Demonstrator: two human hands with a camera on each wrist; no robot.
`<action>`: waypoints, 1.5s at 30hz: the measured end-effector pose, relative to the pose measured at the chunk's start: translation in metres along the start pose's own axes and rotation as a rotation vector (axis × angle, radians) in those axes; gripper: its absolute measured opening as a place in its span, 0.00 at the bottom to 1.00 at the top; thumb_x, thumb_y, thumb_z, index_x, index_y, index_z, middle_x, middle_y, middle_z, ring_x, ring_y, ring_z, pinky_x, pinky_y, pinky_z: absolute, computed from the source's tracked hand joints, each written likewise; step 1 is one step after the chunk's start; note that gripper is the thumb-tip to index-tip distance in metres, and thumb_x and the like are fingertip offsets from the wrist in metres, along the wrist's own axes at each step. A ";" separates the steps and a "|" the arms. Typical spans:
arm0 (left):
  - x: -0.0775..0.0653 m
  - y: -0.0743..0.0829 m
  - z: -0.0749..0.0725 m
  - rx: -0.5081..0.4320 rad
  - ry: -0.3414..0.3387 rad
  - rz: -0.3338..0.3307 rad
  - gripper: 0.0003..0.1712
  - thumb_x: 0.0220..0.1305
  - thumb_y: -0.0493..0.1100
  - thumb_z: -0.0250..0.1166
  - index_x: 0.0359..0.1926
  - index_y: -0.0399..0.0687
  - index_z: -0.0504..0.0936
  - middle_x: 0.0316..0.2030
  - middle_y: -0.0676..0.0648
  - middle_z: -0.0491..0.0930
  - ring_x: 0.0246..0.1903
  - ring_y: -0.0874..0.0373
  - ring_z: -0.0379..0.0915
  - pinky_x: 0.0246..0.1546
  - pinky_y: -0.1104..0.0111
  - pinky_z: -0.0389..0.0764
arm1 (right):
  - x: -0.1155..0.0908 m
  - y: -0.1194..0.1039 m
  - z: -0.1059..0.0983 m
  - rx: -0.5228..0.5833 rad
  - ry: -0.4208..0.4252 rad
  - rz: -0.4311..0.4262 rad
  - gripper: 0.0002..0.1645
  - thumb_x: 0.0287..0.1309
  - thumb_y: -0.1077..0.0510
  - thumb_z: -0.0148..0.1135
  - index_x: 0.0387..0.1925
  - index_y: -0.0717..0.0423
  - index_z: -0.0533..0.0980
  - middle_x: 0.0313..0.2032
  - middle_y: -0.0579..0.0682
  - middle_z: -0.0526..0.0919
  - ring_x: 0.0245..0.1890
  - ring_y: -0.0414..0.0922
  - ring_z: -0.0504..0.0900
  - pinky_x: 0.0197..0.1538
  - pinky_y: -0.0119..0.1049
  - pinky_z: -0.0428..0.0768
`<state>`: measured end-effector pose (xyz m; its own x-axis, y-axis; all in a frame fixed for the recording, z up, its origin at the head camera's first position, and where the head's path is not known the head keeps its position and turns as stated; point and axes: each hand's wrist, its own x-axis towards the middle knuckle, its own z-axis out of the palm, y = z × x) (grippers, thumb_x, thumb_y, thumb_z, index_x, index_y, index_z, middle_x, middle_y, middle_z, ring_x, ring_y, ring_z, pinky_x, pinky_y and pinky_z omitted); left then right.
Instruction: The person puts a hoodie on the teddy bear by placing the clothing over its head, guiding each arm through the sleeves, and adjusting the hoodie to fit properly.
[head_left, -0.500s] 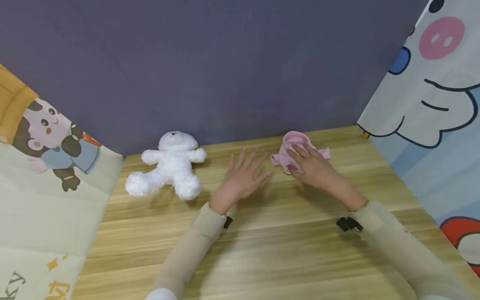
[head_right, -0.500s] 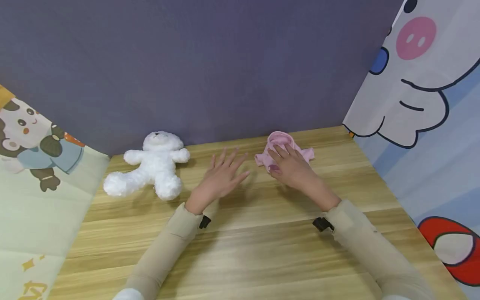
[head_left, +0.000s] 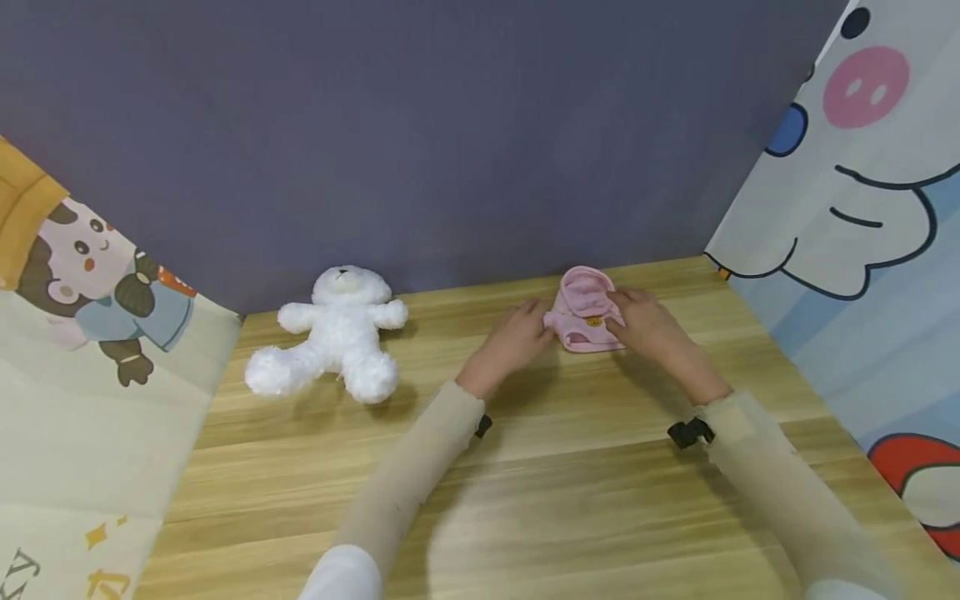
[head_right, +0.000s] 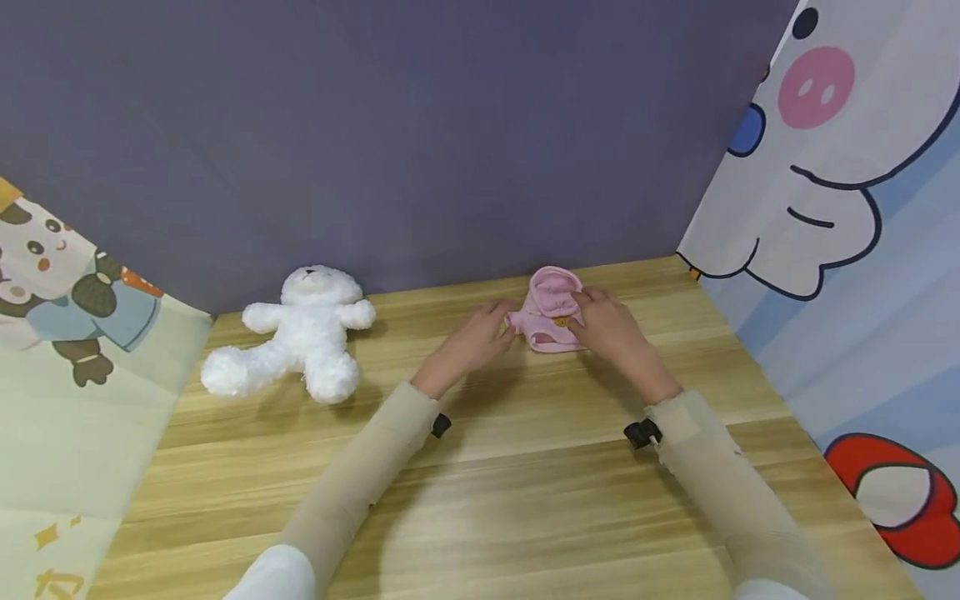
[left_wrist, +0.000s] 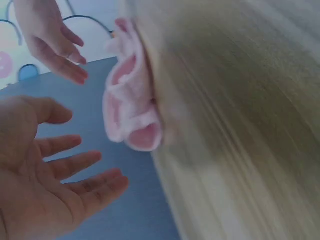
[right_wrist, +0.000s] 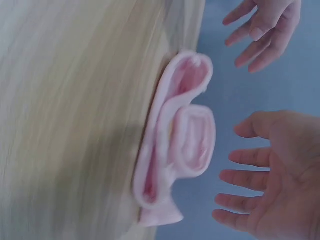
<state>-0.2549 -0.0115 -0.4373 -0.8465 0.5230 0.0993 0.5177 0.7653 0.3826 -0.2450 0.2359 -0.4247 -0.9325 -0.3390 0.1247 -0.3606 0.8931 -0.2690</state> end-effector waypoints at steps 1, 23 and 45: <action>0.005 -0.001 0.002 -0.018 0.013 -0.010 0.27 0.77 0.47 0.55 0.73 0.47 0.68 0.68 0.41 0.71 0.65 0.47 0.70 0.67 0.55 0.70 | 0.003 0.004 0.001 -0.003 0.004 0.008 0.31 0.66 0.59 0.61 0.64 0.75 0.69 0.63 0.75 0.71 0.64 0.72 0.68 0.67 0.63 0.66; 0.063 -0.004 0.034 -0.298 -0.076 -0.215 0.13 0.77 0.47 0.56 0.45 0.42 0.82 0.40 0.43 0.80 0.30 0.57 0.71 0.31 0.67 0.74 | 0.027 0.075 0.032 0.073 -0.129 0.151 0.31 0.70 0.54 0.56 0.64 0.75 0.68 0.61 0.77 0.71 0.63 0.73 0.69 0.65 0.65 0.67; 0.081 -0.003 0.040 -0.308 -0.070 -0.220 0.05 0.70 0.33 0.59 0.34 0.37 0.76 0.30 0.47 0.74 0.29 0.58 0.69 0.27 0.71 0.70 | 0.036 0.084 0.035 0.173 -0.143 0.210 0.21 0.69 0.58 0.60 0.51 0.74 0.76 0.50 0.72 0.81 0.50 0.66 0.80 0.56 0.60 0.76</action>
<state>-0.3202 0.0436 -0.4672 -0.9173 0.3912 -0.0749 0.2537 0.7189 0.6472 -0.3096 0.2887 -0.4763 -0.9760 -0.2013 -0.0834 -0.1461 0.8884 -0.4352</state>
